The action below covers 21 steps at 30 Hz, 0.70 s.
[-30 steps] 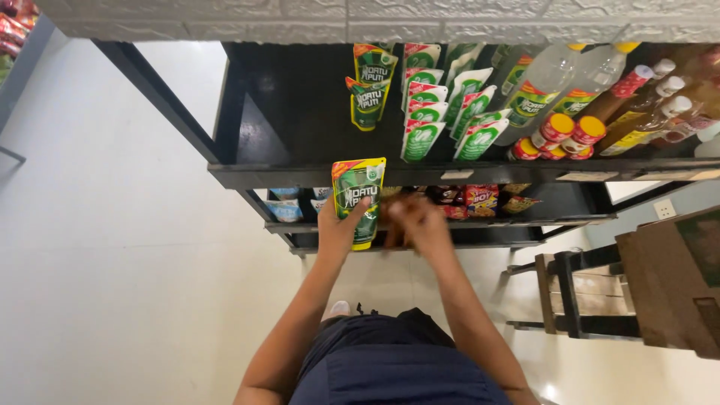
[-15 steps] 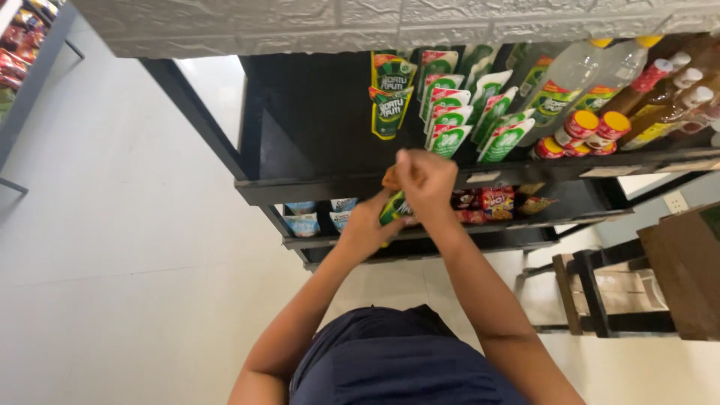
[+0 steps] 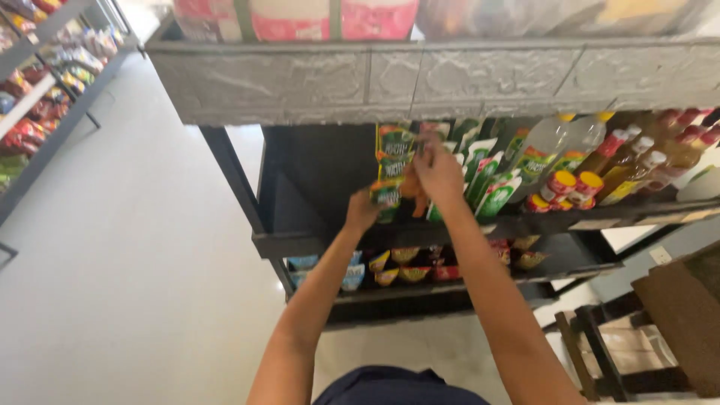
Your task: The recorder takes condiment pouches from a cardboard box, occasionally wipes them with a cloth, and arranges them on a grocery store shelf.
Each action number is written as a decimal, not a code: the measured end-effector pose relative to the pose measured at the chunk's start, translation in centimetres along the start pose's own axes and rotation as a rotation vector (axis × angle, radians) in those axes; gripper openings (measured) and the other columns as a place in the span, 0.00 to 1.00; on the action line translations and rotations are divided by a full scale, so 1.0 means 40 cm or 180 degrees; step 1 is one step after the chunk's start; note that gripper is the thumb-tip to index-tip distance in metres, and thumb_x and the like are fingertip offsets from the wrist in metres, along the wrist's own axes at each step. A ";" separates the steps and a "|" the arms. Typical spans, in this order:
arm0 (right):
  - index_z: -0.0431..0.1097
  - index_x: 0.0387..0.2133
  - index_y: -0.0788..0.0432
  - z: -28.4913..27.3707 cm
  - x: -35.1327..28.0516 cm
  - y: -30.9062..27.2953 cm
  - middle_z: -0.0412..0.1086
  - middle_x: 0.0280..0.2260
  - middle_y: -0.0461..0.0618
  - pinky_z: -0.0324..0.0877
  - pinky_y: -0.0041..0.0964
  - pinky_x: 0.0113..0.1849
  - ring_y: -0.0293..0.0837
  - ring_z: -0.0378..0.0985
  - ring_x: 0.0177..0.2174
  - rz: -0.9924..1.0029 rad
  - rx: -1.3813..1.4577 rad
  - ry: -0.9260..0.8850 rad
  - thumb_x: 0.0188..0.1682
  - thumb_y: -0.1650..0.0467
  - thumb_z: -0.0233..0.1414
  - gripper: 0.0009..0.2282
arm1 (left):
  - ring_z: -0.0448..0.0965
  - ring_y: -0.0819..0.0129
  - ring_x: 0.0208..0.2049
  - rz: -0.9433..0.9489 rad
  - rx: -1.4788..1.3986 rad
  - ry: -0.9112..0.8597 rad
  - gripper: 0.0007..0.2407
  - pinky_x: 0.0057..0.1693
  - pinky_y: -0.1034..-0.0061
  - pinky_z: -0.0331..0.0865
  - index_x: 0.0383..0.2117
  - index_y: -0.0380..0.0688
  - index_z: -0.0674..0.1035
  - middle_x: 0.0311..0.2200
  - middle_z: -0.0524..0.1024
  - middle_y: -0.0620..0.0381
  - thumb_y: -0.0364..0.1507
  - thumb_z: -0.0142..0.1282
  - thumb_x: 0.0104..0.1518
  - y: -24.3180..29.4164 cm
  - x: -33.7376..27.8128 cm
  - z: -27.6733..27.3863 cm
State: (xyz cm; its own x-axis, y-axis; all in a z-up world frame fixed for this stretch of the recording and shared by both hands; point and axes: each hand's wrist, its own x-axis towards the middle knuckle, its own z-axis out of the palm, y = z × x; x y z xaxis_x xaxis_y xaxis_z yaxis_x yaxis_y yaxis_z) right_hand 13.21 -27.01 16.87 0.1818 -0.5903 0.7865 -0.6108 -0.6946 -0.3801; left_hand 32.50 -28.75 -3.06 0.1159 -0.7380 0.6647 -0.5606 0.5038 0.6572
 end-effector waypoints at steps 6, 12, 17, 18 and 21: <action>0.72 0.53 0.40 0.067 0.033 -0.081 0.77 0.29 0.49 0.74 0.52 0.30 0.54 0.81 0.29 0.0933 -0.1035 -0.1179 0.52 0.64 0.53 0.15 | 0.79 0.55 0.46 -0.1626 -0.1768 -0.1578 0.27 0.49 0.60 0.75 0.54 0.49 0.73 0.45 0.79 0.55 0.28 0.64 0.41 0.032 0.037 -0.035; 0.71 0.52 0.45 0.167 0.097 -0.051 0.76 0.41 0.54 0.76 0.55 0.36 0.58 0.80 0.39 0.0729 -0.1560 -0.2137 0.50 0.59 0.52 0.17 | 0.74 0.60 0.49 -0.2460 -0.2215 -0.1019 0.19 0.56 0.68 0.66 0.52 0.34 0.81 0.49 0.80 0.54 0.24 0.46 0.55 -0.230 0.032 0.015; 0.77 0.44 0.52 0.228 0.080 -0.020 0.77 0.43 0.56 0.77 0.55 0.40 0.57 0.81 0.42 0.1052 -0.1741 -0.2246 0.54 0.61 0.50 0.13 | 0.77 0.62 0.54 -0.0534 -0.1122 -0.0953 0.14 0.62 0.70 0.68 0.55 0.40 0.75 0.51 0.79 0.50 0.24 0.46 0.64 -0.302 0.073 0.102; 0.77 0.42 0.55 0.235 0.073 -0.011 0.77 0.43 0.57 0.77 0.54 0.40 0.58 0.81 0.42 0.0971 -0.1764 -0.2082 0.55 0.59 0.50 0.15 | 0.72 0.60 0.58 -0.0681 -0.1340 -0.1220 0.17 0.63 0.69 0.63 0.56 0.39 0.73 0.56 0.75 0.49 0.22 0.49 0.59 -0.254 0.079 0.083; 0.77 0.42 0.52 0.246 0.060 0.021 0.78 0.39 0.56 0.78 0.54 0.36 0.57 0.82 0.38 0.0755 -0.1769 -0.2102 0.53 0.63 0.51 0.11 | 0.76 0.55 0.57 -0.0368 -0.1518 -0.1211 0.17 0.62 0.66 0.68 0.55 0.37 0.78 0.55 0.79 0.44 0.20 0.52 0.57 -0.226 0.054 0.083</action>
State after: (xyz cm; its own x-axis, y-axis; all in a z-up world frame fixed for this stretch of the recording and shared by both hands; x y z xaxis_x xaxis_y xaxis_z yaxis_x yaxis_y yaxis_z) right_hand 20.70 -33.06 13.64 0.3051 -0.9286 0.2114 -0.9427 -0.3260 -0.0715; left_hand 35.09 -36.38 -8.72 -0.1956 -0.8639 0.4641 -0.1237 0.4912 0.8622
